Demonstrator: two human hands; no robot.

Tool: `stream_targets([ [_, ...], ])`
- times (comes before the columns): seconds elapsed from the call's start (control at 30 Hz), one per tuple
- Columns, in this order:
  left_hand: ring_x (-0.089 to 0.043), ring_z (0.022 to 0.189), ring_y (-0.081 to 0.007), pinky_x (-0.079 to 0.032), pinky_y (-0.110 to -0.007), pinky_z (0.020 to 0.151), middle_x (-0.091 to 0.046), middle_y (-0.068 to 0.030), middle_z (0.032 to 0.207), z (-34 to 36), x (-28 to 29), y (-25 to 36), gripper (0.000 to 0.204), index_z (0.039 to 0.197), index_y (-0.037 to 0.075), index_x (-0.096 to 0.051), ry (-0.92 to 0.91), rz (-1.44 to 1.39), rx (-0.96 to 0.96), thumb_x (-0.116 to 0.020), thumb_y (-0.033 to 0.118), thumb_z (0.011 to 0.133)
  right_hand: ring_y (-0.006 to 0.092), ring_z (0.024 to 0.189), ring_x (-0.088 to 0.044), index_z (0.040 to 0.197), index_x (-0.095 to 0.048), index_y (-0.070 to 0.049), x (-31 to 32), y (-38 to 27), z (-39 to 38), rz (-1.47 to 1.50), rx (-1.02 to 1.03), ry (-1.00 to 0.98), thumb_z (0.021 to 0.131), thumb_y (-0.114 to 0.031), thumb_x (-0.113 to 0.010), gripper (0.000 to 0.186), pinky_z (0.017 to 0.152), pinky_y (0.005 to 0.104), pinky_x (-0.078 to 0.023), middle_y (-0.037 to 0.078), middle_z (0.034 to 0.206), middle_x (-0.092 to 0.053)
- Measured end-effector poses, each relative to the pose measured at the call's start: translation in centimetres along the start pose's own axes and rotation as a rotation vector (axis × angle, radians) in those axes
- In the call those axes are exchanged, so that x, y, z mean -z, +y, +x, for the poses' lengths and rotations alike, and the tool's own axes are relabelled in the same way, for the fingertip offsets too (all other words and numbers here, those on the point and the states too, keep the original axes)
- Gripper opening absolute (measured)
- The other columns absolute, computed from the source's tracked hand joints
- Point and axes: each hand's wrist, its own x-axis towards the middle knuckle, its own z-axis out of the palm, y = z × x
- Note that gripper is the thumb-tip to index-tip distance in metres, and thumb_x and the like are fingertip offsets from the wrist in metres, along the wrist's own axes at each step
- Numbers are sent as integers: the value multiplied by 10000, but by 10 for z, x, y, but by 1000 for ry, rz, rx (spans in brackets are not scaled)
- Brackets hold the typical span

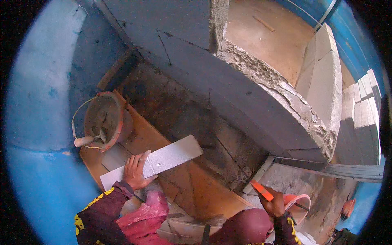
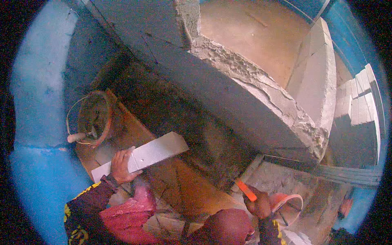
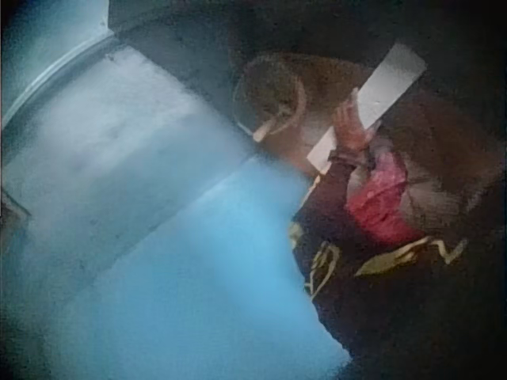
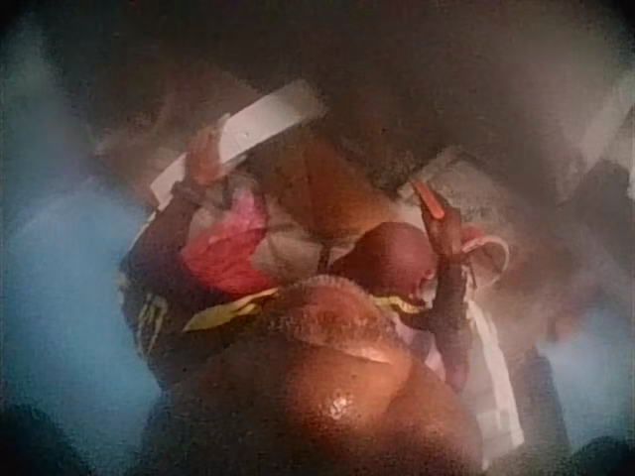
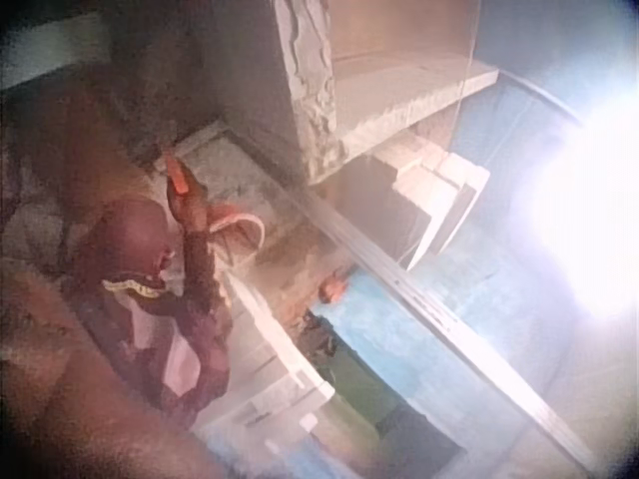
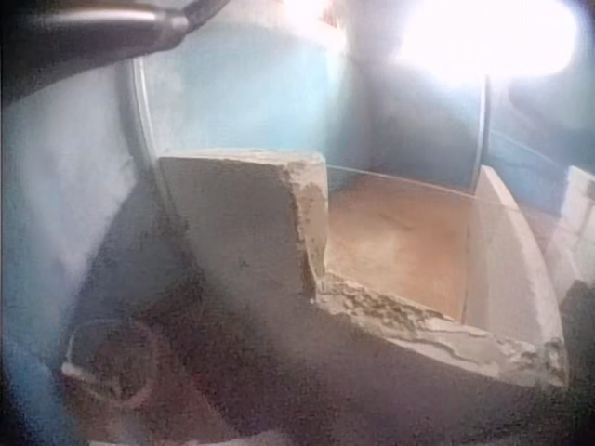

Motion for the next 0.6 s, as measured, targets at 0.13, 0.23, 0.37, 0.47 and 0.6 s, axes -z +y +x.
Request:
stream_targets([
  [0.13,-509,1136,-366,-398,-498,1006,-527,-153,1267,-2,5,4,983,1512,119,-356,10,26,-8,-818,427,702,231,854,-713,1176,-695,-70,-45,-12,86,16,0,-121,879,-239,-702,342,738,376,-535,169,911,-725],
  [0.23,-512,1139,-357,-401,-493,1004,-529,-149,1267,-3,4,2,954,1516,125,-353,15,21,-12,-797,425,726,235,880,-695,1145,-702,-61,-100,-29,192,76,87,-160,865,-280,-715,356,770,414,-531,159,962,-730],
  [0.37,-510,1147,-353,-397,-498,1010,-521,-144,1282,-5,-8,-7,933,1523,121,-340,62,-24,-28,-778,397,748,275,949,-671,1260,-609,-33,-157,-63,322,34,529,-151,843,-253,-742,490,827,433,-525,193,1031,-695],
  [0.47,-512,1160,-335,-397,-499,1014,-513,-145,1308,-10,-15,-6,935,1532,122,-321,68,-58,9,-772,357,747,332,1039,-653,1285,-590,-15,-169,-108,371,341,481,-343,858,-218,-721,490,924,445,-496,228,1130,-666],
  [0.6,-504,1193,-328,-398,-501,1025,-509,-150,1330,-10,-15,-5,937,1522,116,-333,89,-74,10,-777,299,719,356,1082,-641,1311,-577,-17,-169,-217,363,-389,557,-385,875,-305,-697,536,943,453,-499,235,1193,-640],
])
